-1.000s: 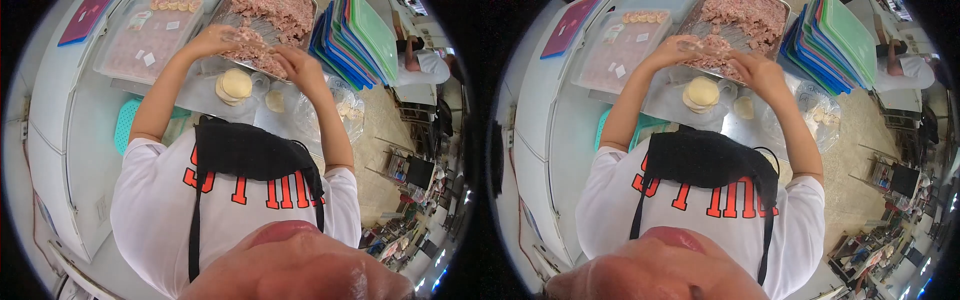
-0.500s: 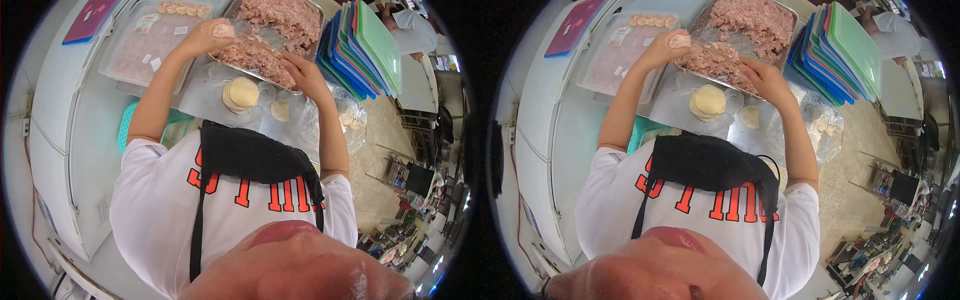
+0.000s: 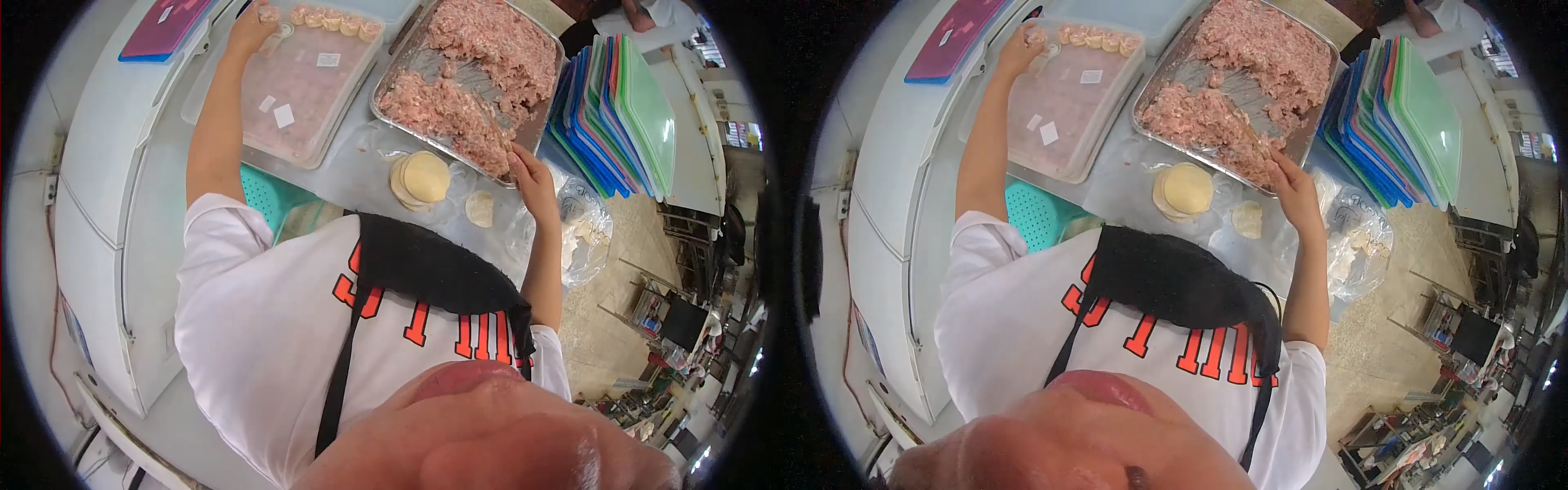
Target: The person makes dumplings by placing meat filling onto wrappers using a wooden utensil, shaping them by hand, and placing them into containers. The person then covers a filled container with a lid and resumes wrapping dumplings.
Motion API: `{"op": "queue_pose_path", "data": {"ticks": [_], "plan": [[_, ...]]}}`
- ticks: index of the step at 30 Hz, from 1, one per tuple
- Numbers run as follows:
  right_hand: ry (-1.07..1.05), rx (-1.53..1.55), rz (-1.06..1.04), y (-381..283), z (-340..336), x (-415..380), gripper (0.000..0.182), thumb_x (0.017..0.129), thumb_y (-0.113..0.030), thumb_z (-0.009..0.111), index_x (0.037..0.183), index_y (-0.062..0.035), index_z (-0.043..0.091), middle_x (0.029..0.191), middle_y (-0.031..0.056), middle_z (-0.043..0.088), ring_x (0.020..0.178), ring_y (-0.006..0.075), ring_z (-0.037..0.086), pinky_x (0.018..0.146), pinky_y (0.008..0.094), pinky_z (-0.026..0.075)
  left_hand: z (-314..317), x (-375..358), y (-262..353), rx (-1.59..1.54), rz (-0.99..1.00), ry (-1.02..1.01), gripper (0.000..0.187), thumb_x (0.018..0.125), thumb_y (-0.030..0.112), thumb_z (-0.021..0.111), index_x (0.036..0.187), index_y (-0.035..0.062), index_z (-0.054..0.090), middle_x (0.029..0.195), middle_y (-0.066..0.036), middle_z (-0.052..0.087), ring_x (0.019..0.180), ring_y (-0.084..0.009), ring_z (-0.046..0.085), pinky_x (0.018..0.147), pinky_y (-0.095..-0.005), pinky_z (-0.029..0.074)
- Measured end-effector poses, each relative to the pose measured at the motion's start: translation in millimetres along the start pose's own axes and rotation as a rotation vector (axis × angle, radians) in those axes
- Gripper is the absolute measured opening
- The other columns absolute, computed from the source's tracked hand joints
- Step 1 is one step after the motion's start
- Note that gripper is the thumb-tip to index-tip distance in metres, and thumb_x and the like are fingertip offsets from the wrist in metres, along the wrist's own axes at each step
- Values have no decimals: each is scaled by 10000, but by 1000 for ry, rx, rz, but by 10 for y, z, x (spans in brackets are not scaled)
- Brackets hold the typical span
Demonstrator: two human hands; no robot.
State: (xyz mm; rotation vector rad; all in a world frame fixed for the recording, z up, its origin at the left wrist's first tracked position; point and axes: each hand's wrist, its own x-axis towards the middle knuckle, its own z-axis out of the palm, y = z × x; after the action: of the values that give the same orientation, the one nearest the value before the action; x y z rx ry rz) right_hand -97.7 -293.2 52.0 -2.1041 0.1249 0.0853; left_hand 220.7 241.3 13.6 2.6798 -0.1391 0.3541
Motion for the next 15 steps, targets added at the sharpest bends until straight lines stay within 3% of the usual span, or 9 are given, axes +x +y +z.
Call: {"op": "queue_pose_path", "data": {"ticks": [3, 6, 8, 9, 11, 12, 15], "plan": [[7, 40, 8, -31, 62, -10, 344, 953, -228, 562, 1219, -12, 590, 894, -46, 585, 633, 8, 391, 562, 158, 333, 18, 24, 170, 5, -6, -15, 773, 782, 371, 688, 1430, 164, 321, 987, -155, 671, 883, -305, 649, 778, -384, 495], [8, 25, 9, -90, 73, -58, 346, 954, -216, 555, 1229, -7, 582, 940, -7, 618, 717, 42, 494, 640, 182, 401, 109, 163, 154, 30, -14, -88, 781, 799, 373, 668, 1449, 161, 289, 915, -156, 685, 838, -308, 658, 750, -397, 496], [-33, 41, -17, -229, 80, -121, 391, 955, -224, 547, 1255, 27, 541, 1149, 125, 637, 1041, 164, 575, 910, 280, 428, 207, 306, 64, 71, 33, -61, 782, 804, 366, 665, 1453, 152, 284, 893, -148, 688, 834, -307, 659, 742, -395, 496], [-24, 43, -6, -274, 81, -134, 391, 955, -224, 547, 1255, 27, 541, 1149, 125, 637, 1041, 164, 575, 910, 280, 428, 249, 352, -10, 113, 75, -29, 784, 808, 359, 662, 1456, 144, 278, 872, -140, 690, 830, -306, 659, 735, -393, 496], [-69, -228, -11, -343, 66, -142, 382, 952, -236, 527, 1261, -12, 544, 1138, 194, 634, 1034, 236, 614, 907, 324, 445, 241, 377, -84, 91, 101, -63, 772, 804, 329, 661, 1451, 135, 287, 902, -147, 685, 852, -310, 655, 748, -394, 496], [-51, -223, 11, -351, 32, -131, 382, 952, -236, 527, 1261, -12, 544, 1138, 194, 634, 1034, 236, 614, 907, 324, 445, 225, 389, -89, 72, 119, -90, 760, 800, 298, 659, 1446, 127, 297, 933, -154, 680, 873, -313, 651, 761, -396, 495], [-105, -685, -55, -355, -155, -10, 313, 921, -243, 512, 1149, -50, 607, 1047, 236, 635, 978, 354, 620, 840, 419, 479, 204, 406, -19, 12, 186, -189, 730, 789, 207, 656, 1431, 102, 325, 1025, -176, 666, 938, -324, 640, 800, -400, 492]]}}
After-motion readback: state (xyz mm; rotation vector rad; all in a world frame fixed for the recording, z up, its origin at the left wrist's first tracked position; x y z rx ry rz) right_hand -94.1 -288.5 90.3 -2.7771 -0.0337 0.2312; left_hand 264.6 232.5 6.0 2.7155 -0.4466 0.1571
